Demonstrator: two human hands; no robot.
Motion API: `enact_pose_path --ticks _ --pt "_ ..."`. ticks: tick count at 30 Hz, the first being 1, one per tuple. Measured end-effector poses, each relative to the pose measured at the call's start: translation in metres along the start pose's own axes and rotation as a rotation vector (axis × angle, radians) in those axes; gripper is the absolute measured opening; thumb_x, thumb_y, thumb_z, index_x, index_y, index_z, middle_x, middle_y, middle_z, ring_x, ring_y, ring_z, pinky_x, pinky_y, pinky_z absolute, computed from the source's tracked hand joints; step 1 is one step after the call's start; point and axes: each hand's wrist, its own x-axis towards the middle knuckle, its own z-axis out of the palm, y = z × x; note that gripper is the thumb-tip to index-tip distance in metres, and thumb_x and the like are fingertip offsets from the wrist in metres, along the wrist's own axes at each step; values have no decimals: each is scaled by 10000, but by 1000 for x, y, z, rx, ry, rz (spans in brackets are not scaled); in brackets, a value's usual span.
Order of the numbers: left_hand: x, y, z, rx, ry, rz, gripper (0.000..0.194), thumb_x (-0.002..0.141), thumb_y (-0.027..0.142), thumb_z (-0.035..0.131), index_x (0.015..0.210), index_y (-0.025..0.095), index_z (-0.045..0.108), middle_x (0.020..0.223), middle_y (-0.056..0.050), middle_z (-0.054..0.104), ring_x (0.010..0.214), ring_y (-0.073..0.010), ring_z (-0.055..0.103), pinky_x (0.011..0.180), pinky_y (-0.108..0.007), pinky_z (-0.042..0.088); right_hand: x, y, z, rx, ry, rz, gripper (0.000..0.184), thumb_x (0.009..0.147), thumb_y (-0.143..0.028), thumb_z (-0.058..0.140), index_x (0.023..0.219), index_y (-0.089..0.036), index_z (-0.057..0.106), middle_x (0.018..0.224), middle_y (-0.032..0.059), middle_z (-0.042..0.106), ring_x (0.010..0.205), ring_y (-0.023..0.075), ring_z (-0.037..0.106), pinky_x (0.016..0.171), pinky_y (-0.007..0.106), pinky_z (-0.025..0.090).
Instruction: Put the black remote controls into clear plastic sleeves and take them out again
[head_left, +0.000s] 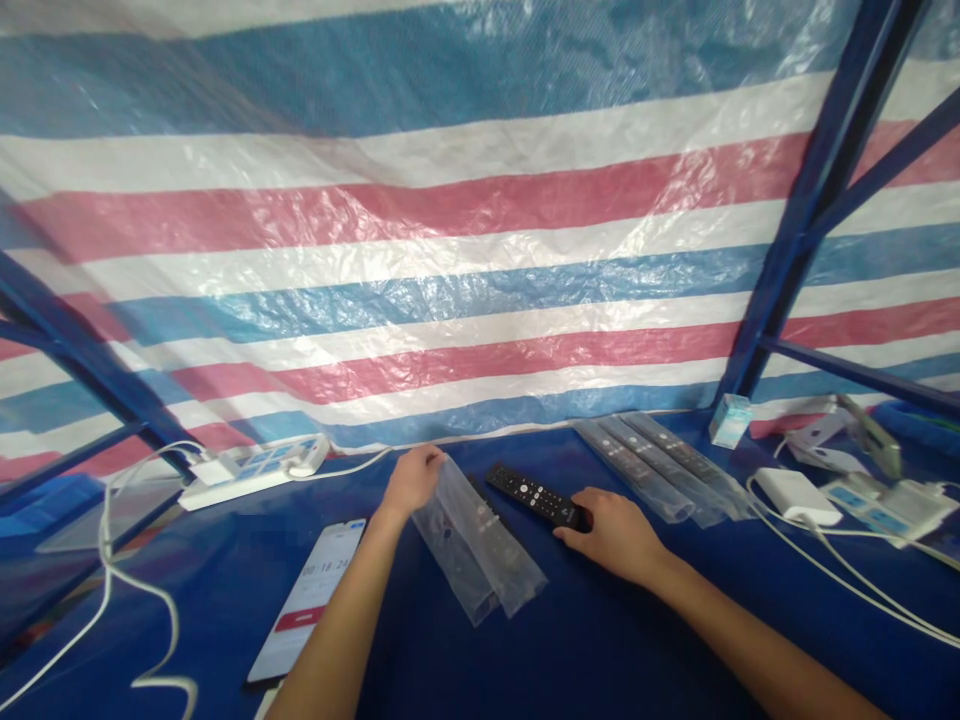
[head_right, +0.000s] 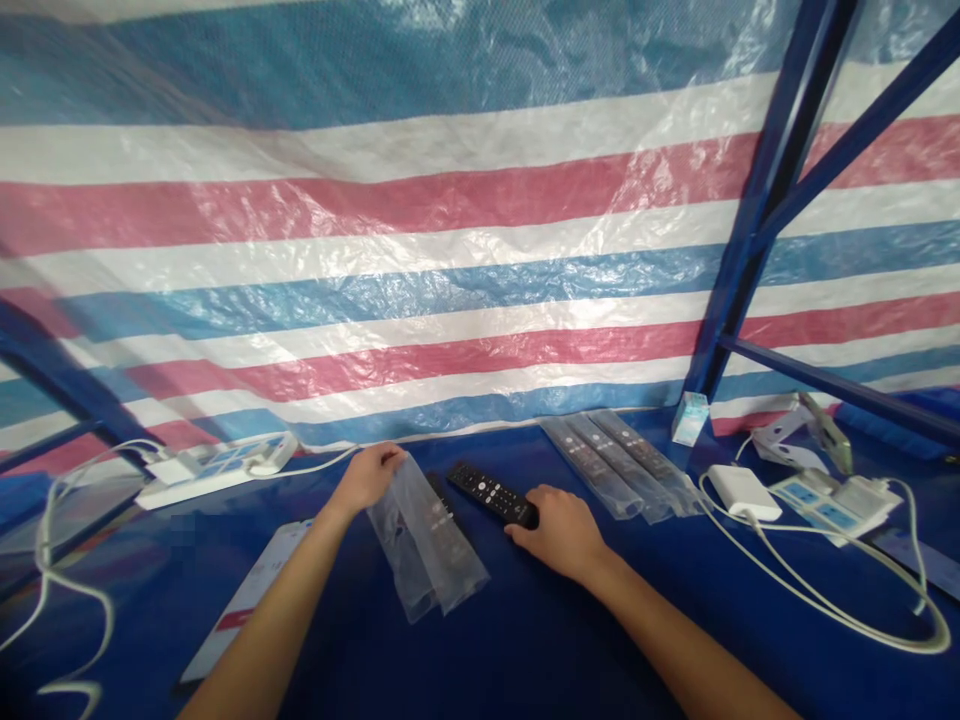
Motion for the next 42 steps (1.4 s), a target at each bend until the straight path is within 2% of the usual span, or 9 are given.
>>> enact_pose_path --ticks 5,13,15,18,22,26,30,37,42 --pt "-5 -4 16 89 41 -14 266 864 192 419 854 188 685 928 -74 704 924 -206 629 824 -276 455 -1 -11 8 8 -17 -21 287 779 -484 625 778 -199 659 842 36 674 727 171 620 602 255 355" --pt "-19 -4 17 279 159 26 345 904 176 350 991 162 684 1059 -105 670 1026 -246 578 903 -336 456 -2 -15 10 -1 34 -108 356 855 -545 522 851 -217 661 892 44 673 766 174 636 623 255 403" --pt "-20 -3 16 307 200 17 342 909 208 357 1031 152 672 1075 -111 665 1037 -258 574 908 -351 459 0 -2 -1 -77 157 -36 364 891 -525 476 939 -209 650 962 74 671 836 201 647 663 271 432" --pt "-22 -1 16 324 237 16 333 909 238 370 1044 155 663 1081 -106 662 1040 -260 576 911 -354 463 5 24 -20 -298 289 207 315 889 -443 511 998 -174 631 1019 141 660 868 252 654 672 307 457" --pt "-23 4 16 333 236 40 327 909 248 373 1020 152 665 1056 -102 663 1019 -263 576 913 -355 462 11 47 -33 -388 206 384 326 852 -439 566 992 -155 645 1052 175 653 918 296 659 695 343 481" --pt "-24 10 15 316 241 72 319 907 248 378 1000 147 666 1046 -98 663 1012 -262 571 921 -353 454 17 49 -31 -324 142 412 360 853 -446 548 1008 -136 647 1068 180 665 945 290 662 731 348 487" --pt "-25 17 12 285 255 96 297 904 241 384 976 173 664 1042 -87 667 1013 -243 573 931 -339 445 20 51 -29 -203 134 439 336 796 -491 588 893 -177 661 891 130 706 847 271 677 649 325 475" --pt "-24 46 18 219 176 210 263 908 230 408 959 186 662 1032 -73 666 1031 -224 572 961 -319 430 18 49 -23 -35 107 355 297 721 -457 672 829 -184 627 838 84 694 760 227 657 609 284 426" --pt "-10 73 38 180 -25 227 258 902 231 446 1037 175 659 1115 -76 656 1097 -208 560 985 -302 416 12 33 -9 28 83 174 287 676 -403 725 824 -190 602 853 47 658 742 182 610 644 268 403"
